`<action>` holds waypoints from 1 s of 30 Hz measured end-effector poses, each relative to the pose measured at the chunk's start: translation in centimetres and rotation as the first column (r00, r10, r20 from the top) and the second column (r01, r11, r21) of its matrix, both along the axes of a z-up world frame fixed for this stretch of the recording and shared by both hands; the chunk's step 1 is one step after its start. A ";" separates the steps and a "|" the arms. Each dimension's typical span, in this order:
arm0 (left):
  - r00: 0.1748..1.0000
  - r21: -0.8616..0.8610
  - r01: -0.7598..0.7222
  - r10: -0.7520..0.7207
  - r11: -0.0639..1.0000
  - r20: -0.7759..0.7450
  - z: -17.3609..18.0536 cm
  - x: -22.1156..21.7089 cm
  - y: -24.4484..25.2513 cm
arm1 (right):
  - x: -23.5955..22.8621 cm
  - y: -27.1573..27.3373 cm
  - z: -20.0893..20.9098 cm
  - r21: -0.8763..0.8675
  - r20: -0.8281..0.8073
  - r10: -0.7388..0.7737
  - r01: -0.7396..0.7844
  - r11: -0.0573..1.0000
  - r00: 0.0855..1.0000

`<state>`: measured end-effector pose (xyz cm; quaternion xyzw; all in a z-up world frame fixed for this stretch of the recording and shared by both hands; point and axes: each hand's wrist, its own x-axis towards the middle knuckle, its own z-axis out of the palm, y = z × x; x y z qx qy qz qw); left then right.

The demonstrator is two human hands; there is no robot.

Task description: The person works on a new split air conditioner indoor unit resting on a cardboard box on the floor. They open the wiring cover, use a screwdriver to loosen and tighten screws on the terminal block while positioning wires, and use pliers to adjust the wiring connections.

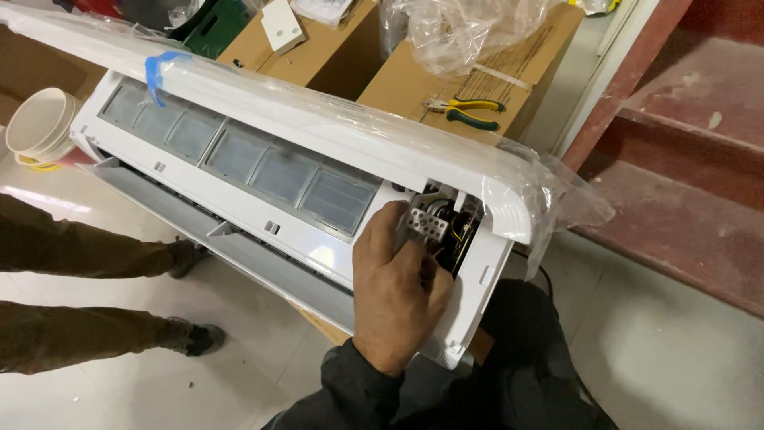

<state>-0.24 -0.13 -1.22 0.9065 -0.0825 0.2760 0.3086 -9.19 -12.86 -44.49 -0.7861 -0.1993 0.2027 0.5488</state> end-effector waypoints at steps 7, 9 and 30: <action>0.999 0.023 0.049 -0.048 0.999 -0.019 0.5 0.0 0.8 | -0.5 -1.4 -0.1 -0.045 0.008 0.012 -0.012 0.999 1.000; 0.998 0.055 0.063 -0.062 0.996 -0.026 0.6 0.1 0.8 | -0.6 -1.7 -0.1 -0.059 0.008 0.017 -0.017 0.998 1.000; 0.997 0.038 0.064 -0.062 0.997 -0.038 -0.7 0.9 0.8 | -2.8 -1.6 -0.2 -0.183 0.020 0.039 -0.035 0.983 0.999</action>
